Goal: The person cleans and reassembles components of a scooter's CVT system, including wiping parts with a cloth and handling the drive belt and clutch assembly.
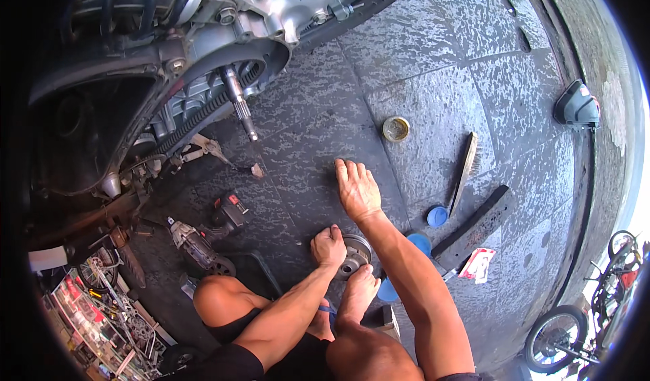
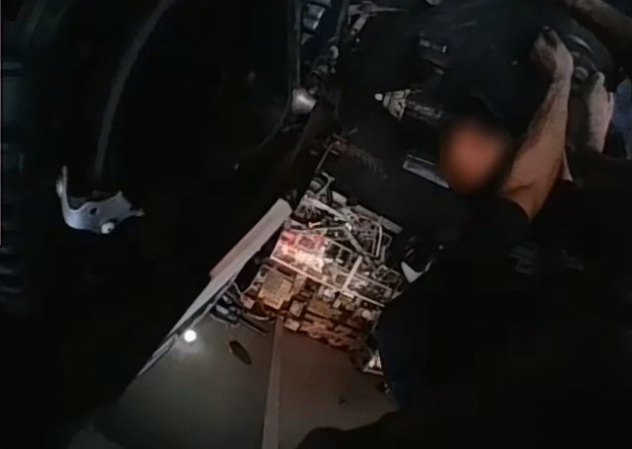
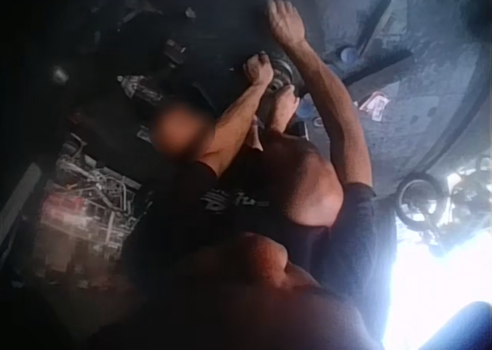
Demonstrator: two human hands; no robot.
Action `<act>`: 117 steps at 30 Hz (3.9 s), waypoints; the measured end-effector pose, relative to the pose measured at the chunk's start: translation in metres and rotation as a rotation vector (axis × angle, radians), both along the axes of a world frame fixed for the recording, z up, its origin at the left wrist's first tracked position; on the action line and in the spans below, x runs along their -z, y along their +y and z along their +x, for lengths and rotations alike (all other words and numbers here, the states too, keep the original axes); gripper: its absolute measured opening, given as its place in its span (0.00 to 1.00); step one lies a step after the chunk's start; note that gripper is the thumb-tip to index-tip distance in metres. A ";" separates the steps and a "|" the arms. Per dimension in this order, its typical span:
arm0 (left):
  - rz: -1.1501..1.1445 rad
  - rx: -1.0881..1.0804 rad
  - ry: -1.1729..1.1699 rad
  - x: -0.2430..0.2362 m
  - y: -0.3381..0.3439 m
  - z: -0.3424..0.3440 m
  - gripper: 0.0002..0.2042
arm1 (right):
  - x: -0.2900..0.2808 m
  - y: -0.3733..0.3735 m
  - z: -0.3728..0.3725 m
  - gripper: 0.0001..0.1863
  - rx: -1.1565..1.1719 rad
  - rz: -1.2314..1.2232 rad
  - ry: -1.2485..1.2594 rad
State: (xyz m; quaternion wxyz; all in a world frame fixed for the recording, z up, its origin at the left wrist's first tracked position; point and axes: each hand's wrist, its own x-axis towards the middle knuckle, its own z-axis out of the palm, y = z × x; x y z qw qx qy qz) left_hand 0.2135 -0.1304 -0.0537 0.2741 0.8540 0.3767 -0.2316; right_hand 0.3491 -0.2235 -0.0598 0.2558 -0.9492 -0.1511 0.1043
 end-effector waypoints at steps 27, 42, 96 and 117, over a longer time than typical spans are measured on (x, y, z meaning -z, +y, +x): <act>-0.052 -0.024 0.004 0.001 0.004 -0.001 0.19 | -0.068 -0.016 -0.215 0.35 0.139 0.149 0.152; -0.064 -0.029 -0.062 0.005 0.005 -0.004 0.20 | -0.074 -0.011 -0.210 0.40 0.069 0.037 0.229; -0.058 -0.033 -0.054 0.001 0.005 -0.002 0.21 | -0.075 -0.005 -0.212 0.47 0.164 -0.164 0.194; -0.046 -0.016 0.015 -0.002 0.005 0.001 0.18 | -0.068 -0.011 -0.213 0.45 0.117 -0.067 0.193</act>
